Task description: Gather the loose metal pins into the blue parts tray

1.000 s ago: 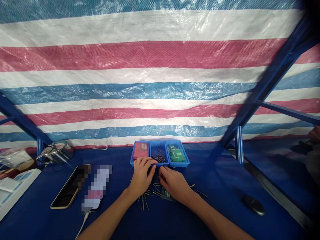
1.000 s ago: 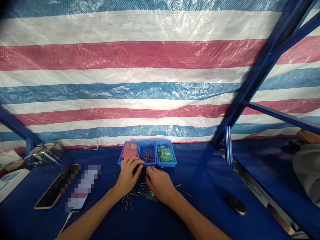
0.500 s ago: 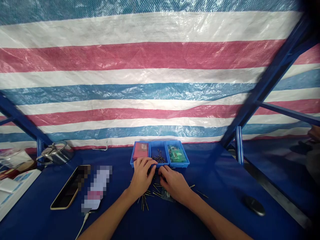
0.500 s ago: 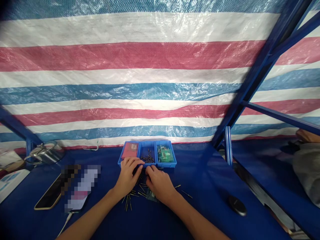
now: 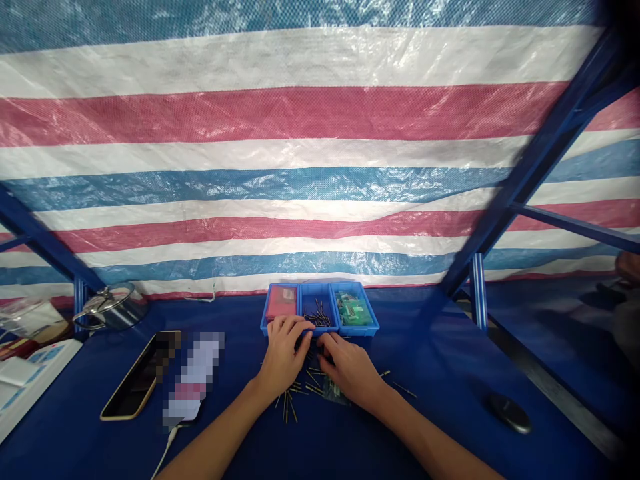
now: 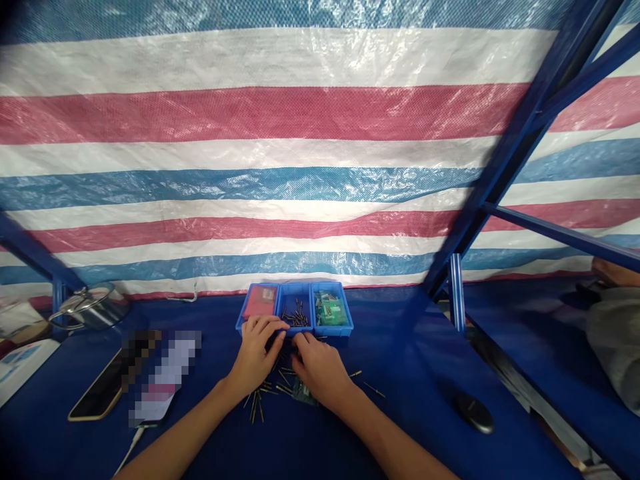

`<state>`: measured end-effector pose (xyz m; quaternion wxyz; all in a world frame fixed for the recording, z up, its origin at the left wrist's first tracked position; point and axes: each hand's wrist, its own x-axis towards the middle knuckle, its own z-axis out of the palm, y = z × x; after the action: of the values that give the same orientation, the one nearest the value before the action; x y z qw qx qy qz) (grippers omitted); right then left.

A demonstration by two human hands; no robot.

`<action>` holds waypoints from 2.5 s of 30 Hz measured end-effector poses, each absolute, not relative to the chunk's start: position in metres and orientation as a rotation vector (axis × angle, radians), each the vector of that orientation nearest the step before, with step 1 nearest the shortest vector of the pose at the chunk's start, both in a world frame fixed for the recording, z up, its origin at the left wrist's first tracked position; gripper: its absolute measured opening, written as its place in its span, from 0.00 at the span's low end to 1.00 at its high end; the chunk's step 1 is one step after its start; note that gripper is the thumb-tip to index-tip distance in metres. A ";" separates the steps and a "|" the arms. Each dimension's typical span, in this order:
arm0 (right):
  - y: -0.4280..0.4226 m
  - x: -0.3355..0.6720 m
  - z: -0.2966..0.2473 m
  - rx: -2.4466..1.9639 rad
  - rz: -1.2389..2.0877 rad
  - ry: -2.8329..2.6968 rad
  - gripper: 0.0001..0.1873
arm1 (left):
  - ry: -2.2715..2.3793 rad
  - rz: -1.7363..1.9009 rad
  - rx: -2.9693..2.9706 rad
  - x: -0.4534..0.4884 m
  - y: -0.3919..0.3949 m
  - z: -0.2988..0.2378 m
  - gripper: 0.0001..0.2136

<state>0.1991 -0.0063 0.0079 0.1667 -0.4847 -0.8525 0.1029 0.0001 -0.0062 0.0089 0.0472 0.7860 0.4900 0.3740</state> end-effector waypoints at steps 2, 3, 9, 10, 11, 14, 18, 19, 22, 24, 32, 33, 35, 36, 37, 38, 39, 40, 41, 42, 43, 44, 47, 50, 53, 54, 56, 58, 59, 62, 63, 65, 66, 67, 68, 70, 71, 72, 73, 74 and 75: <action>-0.007 0.199 0.009 -1.371 0.285 -2.430 0.06 | 1.498 1.135 2.398 0.000 -0.006 0.009 0.10; -0.007 0.199 0.009 -1.364 0.280 -2.430 0.07 | 1.502 1.131 2.399 0.000 -0.006 0.009 0.10; -0.006 0.199 0.010 -1.338 0.278 -2.447 0.11 | 1.527 1.122 2.426 0.001 -0.007 0.010 0.09; -0.006 0.199 0.010 -1.341 0.281 -2.445 0.10 | 1.524 1.126 2.425 0.001 -0.007 0.010 0.09; -0.006 0.199 0.011 -1.344 0.287 -2.443 0.10 | 1.519 1.127 2.422 0.001 -0.007 0.010 0.09; -0.006 0.199 0.012 -1.366 0.305 -2.431 0.08 | 1.517 1.125 2.418 0.001 -0.006 0.009 0.10; -0.007 0.198 0.011 -1.381 0.309 -2.420 0.06 | 1.518 1.127 2.420 0.000 -0.006 0.008 0.09; -0.007 0.198 0.011 -1.386 0.305 -2.416 0.06 | 1.515 1.126 2.416 0.000 -0.006 0.009 0.09; -0.006 0.198 0.008 -1.398 0.290 -2.407 0.07 | 1.513 1.120 2.405 0.000 -0.006 0.009 0.09; -0.006 0.197 0.007 -1.398 0.286 -2.406 0.07 | 1.514 1.117 2.405 0.001 -0.006 0.010 0.09; -0.007 0.197 0.007 -1.347 0.254 -2.424 0.07 | 1.515 1.118 2.413 0.000 -0.007 0.010 0.09; -0.008 0.197 0.007 -1.330 0.251 -2.427 0.07 | 1.510 1.119 2.413 0.000 -0.007 0.010 0.09; -0.009 0.197 0.008 -1.292 0.247 -2.431 0.07 | 1.502 1.124 2.413 0.000 -0.007 0.010 0.09; -0.010 0.196 0.008 -1.276 0.245 -2.428 0.07 | 1.501 1.126 2.412 0.000 -0.007 0.010 0.09; -0.010 0.196 0.007 -1.264 0.244 -2.421 0.07 | 1.503 1.127 2.412 0.000 -0.006 0.010 0.08; -0.010 0.196 0.007 -1.255 0.246 -2.411 0.08 | 1.506 1.129 2.412 0.000 -0.006 0.009 0.08; -0.010 0.196 0.007 -1.249 0.248 -2.397 0.08 | 1.510 1.131 2.411 0.001 -0.006 0.009 0.08; -0.010 0.196 0.007 -1.243 0.251 -2.380 0.08 | 1.512 1.131 2.411 0.001 -0.006 0.009 0.08; -0.010 0.196 0.006 -1.238 0.257 -2.362 0.08 | 1.512 1.133 2.410 0.001 -0.006 0.009 0.09; -0.010 0.197 0.006 -1.230 0.266 -2.341 0.08 | 1.510 1.132 2.409 0.000 -0.006 0.008 0.09; -0.010 0.197 0.006 -1.220 0.277 -2.319 0.08 | 1.507 1.132 2.409 0.000 -0.006 0.008 0.09; -0.010 0.197 0.006 -1.208 0.290 -2.297 0.07 | 1.504 1.133 2.409 0.000 -0.006 0.008 0.08; -0.010 0.198 0.006 -1.175 0.323 -2.222 0.06 | 1.503 1.140 2.416 0.000 -0.006 0.008 0.08; -0.010 0.199 0.007 -1.171 0.355 -2.141 0.04 | 1.510 1.144 2.428 0.000 -0.006 0.009 0.08; -0.010 0.200 0.006 -1.173 0.411 -2.081 0.04 | 1.506 1.143 2.421 0.000 -0.006 0.009 0.08; -0.010 0.200 0.006 -1.164 0.424 -2.069 0.04 | 1.503 1.141 2.417 0.000 -0.006 0.009 0.08; -0.010 0.201 0.006 -1.132 0.431 -2.054 0.04 | 1.499 1.138 2.413 0.000 -0.006 0.009 0.09; -0.009 0.201 0.006 -1.094 0.429 -2.048 0.04 | 1.500 1.137 2.415 0.000 -0.006 0.009 0.09; -0.009 0.202 0.006 -1.077 0.422 -2.046 0.06 | 1.502 1.136 2.417 0.000 -0.006 0.009 0.09; -0.008 0.202 0.006 -1.029 0.387 -2.067 0.11 | 1.511 1.131 2.422 0.000 -0.006 0.009 0.09; -0.008 0.203 0.006 -1.016 0.378 -2.077 0.12 | 1.512 1.130 2.422 0.000 -0.006 0.009 0.09; -0.008 0.203 0.006 -0.996 0.376 -2.086 0.13 | 1.515 1.133 2.423 0.000 -0.005 0.008 0.09; -0.008 0.204 0.007 -0.989 0.380 -2.082 0.14 | 1.517 1.136 2.426 0.000 -0.005 0.007 0.09; -0.008 0.204 0.007 -0.985 0.384 -2.073 0.14 | 1.518 1.140 2.430 0.000 -0.005 0.007 0.09; -0.008 0.204 0.008 -0.980 0.385 -2.068 0.14 | 1.520 1.141 2.434 0.000 -0.005 0.007 0.09; -0.008 0.204 0.009 -0.973 0.374 -2.073 0.13 | 1.524 1.142 2.441 0.000 -0.004 0.006 0.08; -0.008 0.204 0.010 -0.970 0.364 -2.075 0.13 | 1.524 1.141 2.444 0.000 -0.004 0.006 0.08; -0.009 0.204 0.010 -0.968 0.353 -2.073 0.13 | 1.523 1.141 2.444 0.000 -0.004 0.007 0.08; -0.009 0.203 0.010 -0.970 0.343 -2.063 0.12 | 1.522 1.139 2.443 0.000 -0.005 0.007 0.08; -0.009 0.203 0.010 -0.977 0.335 -2.048 0.12 | 1.518 1.138 2.440 0.000 -0.005 0.007 0.09; -0.009 0.202 0.009 -0.987 0.332 -2.028 0.11 | 1.513 1.137 2.437 0.000 -0.005 0.008 0.09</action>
<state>0.2023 -0.0087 0.0094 0.4179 -0.3935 -0.8081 0.1323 -0.0001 -0.0048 0.0077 0.0281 0.7895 0.4901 0.3685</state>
